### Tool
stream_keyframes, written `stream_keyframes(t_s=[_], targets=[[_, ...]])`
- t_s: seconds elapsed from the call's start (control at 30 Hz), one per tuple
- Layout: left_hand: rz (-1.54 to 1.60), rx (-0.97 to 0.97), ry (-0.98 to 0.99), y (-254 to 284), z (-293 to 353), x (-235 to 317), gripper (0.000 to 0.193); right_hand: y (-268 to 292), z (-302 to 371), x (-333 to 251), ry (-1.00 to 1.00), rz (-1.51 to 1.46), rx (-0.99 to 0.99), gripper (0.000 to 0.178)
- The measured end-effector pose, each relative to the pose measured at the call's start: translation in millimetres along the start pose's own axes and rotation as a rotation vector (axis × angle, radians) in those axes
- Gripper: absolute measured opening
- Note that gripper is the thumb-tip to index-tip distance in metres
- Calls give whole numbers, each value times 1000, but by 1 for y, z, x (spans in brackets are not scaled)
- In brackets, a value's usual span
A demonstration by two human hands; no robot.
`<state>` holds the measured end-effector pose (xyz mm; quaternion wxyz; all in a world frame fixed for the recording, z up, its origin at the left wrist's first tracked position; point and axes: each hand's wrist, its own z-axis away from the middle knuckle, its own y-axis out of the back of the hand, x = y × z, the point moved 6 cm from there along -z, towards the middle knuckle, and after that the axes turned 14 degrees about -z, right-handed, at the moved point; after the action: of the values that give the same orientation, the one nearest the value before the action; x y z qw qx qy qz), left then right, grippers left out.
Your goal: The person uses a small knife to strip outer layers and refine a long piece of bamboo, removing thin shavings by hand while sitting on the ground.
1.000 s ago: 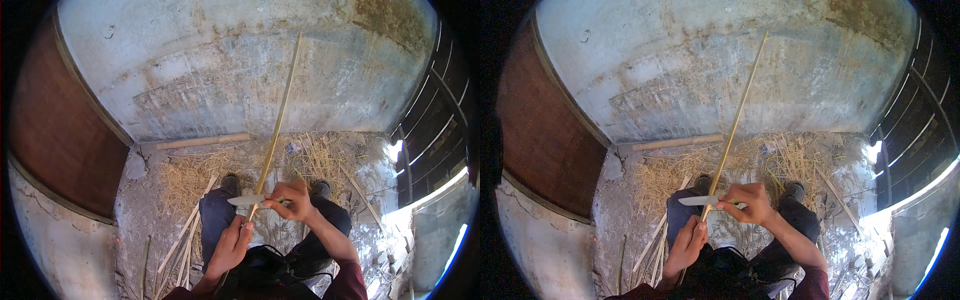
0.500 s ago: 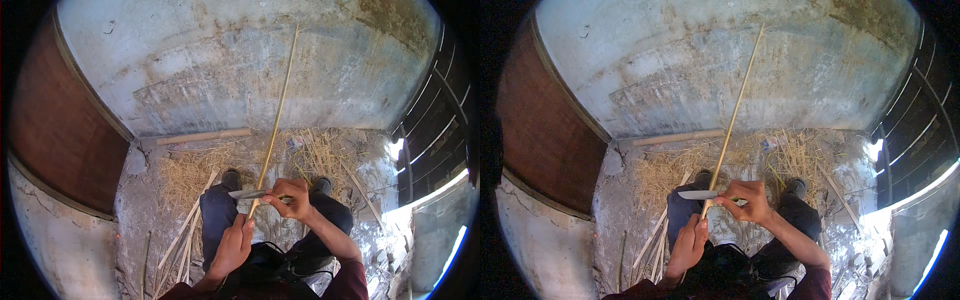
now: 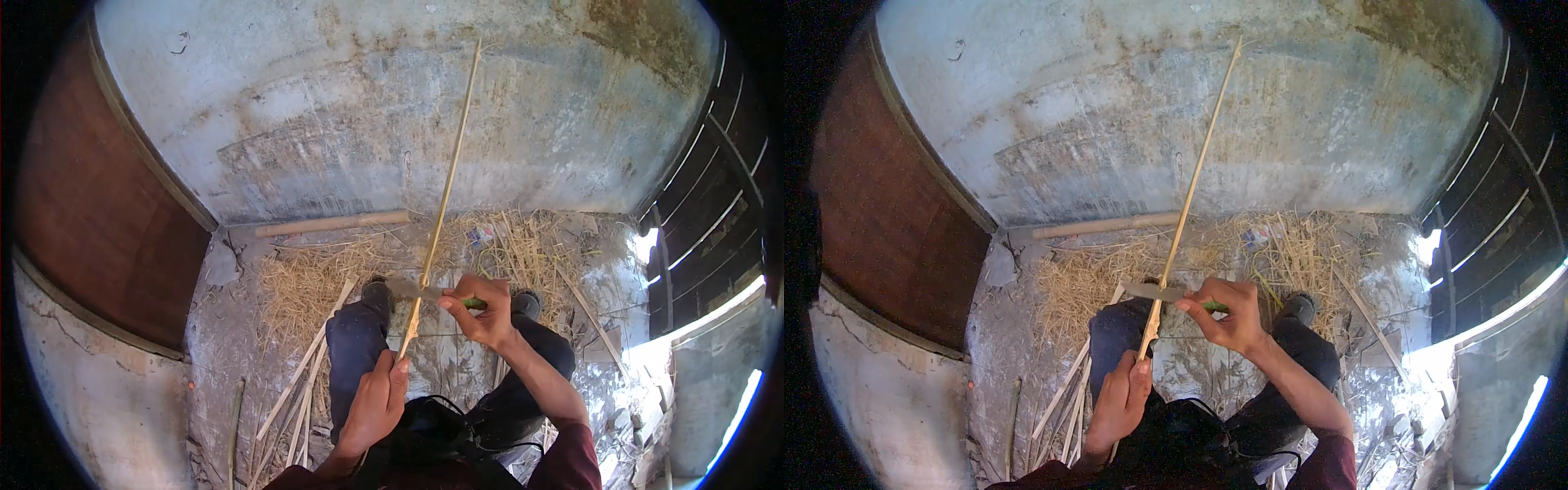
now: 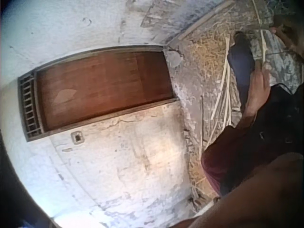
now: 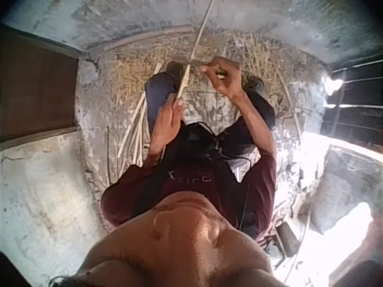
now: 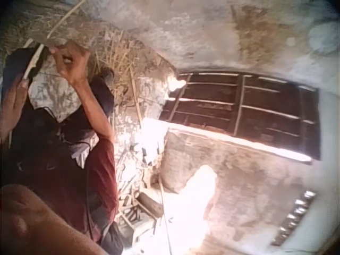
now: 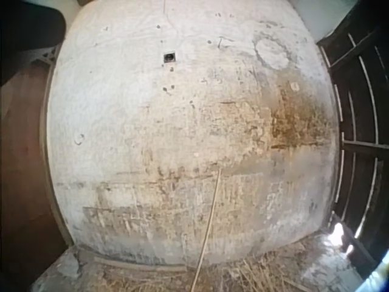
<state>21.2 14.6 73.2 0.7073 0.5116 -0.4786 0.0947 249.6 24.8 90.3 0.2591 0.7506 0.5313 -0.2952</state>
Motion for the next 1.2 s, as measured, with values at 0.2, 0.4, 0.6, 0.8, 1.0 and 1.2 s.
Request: stream_keyframes(t_s=[0.2, 0.4, 0.6, 0.8, 1.0, 1.2], targets=[[-38, 6, -22, -1, 1, 6, 24, -6, 3, -6, -14, -16, -79, 19], [-52, -30, 29, -6, 2, 7, 23, 7, -7, 0, 43, 13, -29, 18], [-90, -14, -1, -8, 8, 12, 24, 58, -28, 30, -38, 241, 207, 25], [-12, -35, 11, -3, 2, 7, 26, 60, -32, 23, -61, 113, 259, 27], [-19, -9, -31, 2, -1, 4, 26, 27, -17, 5, 10, 135, -64, 14], [-49, -17, -24, 2, -1, 2, 29, 7, -15, -12, 96, 34, -161, 23]])
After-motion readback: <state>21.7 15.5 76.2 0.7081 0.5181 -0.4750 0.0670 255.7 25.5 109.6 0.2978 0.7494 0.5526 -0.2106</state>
